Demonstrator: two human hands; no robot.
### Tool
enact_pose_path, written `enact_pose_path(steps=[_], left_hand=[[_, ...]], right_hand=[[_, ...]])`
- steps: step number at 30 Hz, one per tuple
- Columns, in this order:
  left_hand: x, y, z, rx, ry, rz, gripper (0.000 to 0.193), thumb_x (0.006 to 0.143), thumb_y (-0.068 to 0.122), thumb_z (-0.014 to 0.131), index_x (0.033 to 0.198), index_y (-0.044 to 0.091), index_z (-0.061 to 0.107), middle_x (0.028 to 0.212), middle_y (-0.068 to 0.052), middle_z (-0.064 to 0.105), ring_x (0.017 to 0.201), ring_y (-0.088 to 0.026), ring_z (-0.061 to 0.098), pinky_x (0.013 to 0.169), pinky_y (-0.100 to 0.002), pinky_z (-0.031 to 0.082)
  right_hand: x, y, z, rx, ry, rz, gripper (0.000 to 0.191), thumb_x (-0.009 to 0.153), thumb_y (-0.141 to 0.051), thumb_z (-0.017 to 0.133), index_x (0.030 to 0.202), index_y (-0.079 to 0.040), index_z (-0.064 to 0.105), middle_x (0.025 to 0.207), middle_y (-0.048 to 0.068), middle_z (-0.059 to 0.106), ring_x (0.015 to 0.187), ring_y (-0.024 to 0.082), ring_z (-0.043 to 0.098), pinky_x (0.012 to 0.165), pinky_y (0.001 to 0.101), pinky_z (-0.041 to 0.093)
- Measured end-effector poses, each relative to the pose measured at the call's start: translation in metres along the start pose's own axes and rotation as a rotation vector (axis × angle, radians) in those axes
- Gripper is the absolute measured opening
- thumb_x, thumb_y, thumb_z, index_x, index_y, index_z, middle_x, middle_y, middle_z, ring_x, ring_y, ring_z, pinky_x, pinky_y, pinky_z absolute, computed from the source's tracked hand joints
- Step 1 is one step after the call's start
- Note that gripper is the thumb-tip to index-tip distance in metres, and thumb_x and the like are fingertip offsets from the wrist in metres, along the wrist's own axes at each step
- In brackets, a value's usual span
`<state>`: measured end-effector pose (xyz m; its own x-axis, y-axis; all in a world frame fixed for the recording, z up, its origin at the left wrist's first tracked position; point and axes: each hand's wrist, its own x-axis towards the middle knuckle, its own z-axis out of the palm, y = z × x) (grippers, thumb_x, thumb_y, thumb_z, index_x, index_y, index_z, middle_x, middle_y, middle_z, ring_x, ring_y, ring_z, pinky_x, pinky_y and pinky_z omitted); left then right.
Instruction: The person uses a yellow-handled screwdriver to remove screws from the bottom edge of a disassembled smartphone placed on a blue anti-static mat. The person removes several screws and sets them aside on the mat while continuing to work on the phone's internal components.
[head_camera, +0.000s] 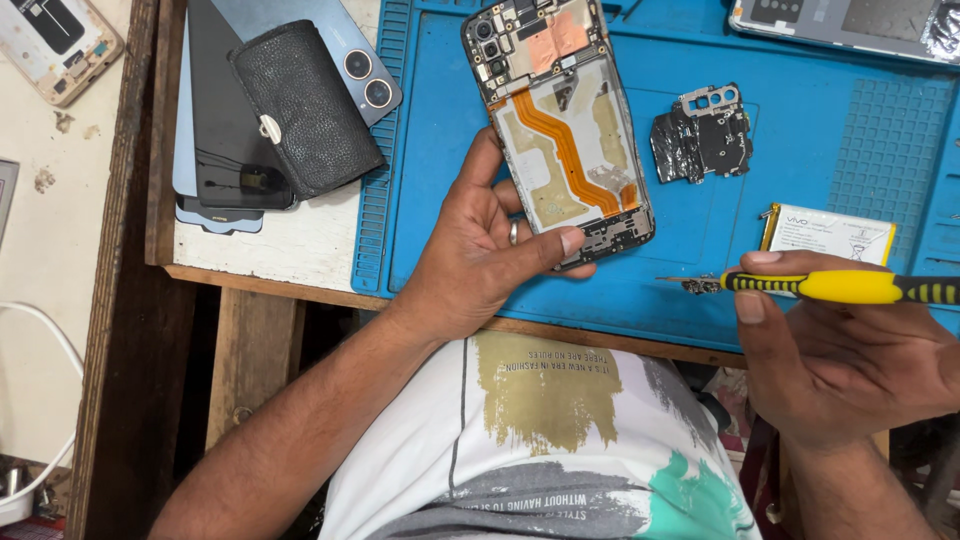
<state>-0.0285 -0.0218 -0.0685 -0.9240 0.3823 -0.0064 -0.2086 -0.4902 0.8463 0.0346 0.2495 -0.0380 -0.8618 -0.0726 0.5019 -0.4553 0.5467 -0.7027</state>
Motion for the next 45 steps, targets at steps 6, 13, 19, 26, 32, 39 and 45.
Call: enact_pose_path(steps=[6, 13, 19, 26, 32, 39, 45], left_hand=[[0.000, -0.004, 0.000, 0.020, -0.013, 0.053, 0.081, 0.101, -0.009, 0.063, 0.162, 0.013, 0.015, 0.142, -0.020, 0.059, 0.129, -0.029, 0.068, 0.094, -0.044, 0.064], [-0.002, 0.001, -0.004, 0.023, 0.117, 0.071, 0.080, 0.099, -0.007, 0.063, 0.160, 0.013, 0.014, 0.135, -0.022, 0.063, 0.122, -0.030, 0.070, 0.087, -0.042, 0.066], [-0.016, 0.019, -0.029, 0.114, 0.255, 0.232, 0.079, 0.100, -0.006, 0.065, 0.159, 0.010, 0.015, 0.133, -0.022, 0.065, 0.121, -0.028, 0.073, 0.085, -0.038, 0.066], [-0.016, 0.022, -0.032, 0.138, 0.291, 0.242, 0.072, 0.102, -0.007, 0.064, 0.156, 0.007, 0.019, 0.134, -0.022, 0.064, 0.120, -0.026, 0.073, 0.085, -0.037, 0.066], [-0.016, 0.022, -0.036, 0.111, 0.291, 0.249, 0.072, 0.102, -0.007, 0.064, 0.155, 0.008, 0.017, 0.135, -0.020, 0.062, 0.119, -0.025, 0.072, 0.084, -0.036, 0.066], [-0.016, 0.023, -0.035, 0.111, 0.286, 0.229, 0.075, 0.102, -0.006, 0.064, 0.156, 0.010, 0.015, 0.135, -0.020, 0.062, 0.120, -0.024, 0.072, 0.084, -0.035, 0.066], [-0.015, 0.021, -0.037, 0.114, 0.252, 0.218, 0.074, 0.103, -0.007, 0.063, 0.157, 0.007, 0.015, 0.134, -0.023, 0.062, 0.119, -0.025, 0.073, 0.084, -0.036, 0.066]], right_hand=[[0.002, -0.002, 0.000, -0.018, -0.014, 0.004, 0.016, 0.108, 0.002, 0.074, 0.111, 0.014, 0.064, 0.106, 0.025, 0.073, 0.091, 0.021, 0.075, 0.084, 0.0253, 0.063], [0.005, 0.002, 0.002, -0.013, -0.030, -0.064, 0.043, 0.105, 0.005, 0.072, 0.127, 0.006, 0.036, 0.110, 0.024, 0.073, 0.089, 0.023, 0.076, 0.078, 0.0264, 0.064], [0.031, 0.017, 0.013, -0.046, -0.124, -0.160, 0.077, 0.102, 0.009, 0.071, 0.147, -0.005, 0.010, 0.115, 0.024, 0.075, 0.086, 0.024, 0.077, 0.073, 0.0270, 0.064], [0.059, 0.016, 0.049, 0.042, -0.207, -0.164, 0.090, 0.100, 0.014, 0.069, 0.157, -0.009, 0.003, 0.141, 0.011, 0.046, 0.093, 0.026, 0.075, 0.080, 0.0297, 0.065], [0.067, 0.001, 0.069, 0.119, -0.260, -0.228, 0.084, 0.105, 0.016, 0.069, 0.156, -0.015, 0.010, 0.155, 0.002, 0.025, 0.113, 0.029, 0.072, 0.098, 0.0322, 0.068], [0.067, -0.005, 0.081, 0.104, -0.283, -0.275, 0.085, 0.102, 0.018, 0.072, 0.153, -0.016, 0.013, 0.142, 0.012, 0.036, 0.110, 0.030, 0.074, 0.094, 0.0334, 0.070], [0.069, -0.007, 0.071, 0.136, -0.227, -0.134, 0.086, 0.101, 0.015, 0.069, 0.156, -0.014, 0.010, 0.149, 0.014, 0.038, 0.107, 0.029, 0.076, 0.087, 0.0326, 0.065]])
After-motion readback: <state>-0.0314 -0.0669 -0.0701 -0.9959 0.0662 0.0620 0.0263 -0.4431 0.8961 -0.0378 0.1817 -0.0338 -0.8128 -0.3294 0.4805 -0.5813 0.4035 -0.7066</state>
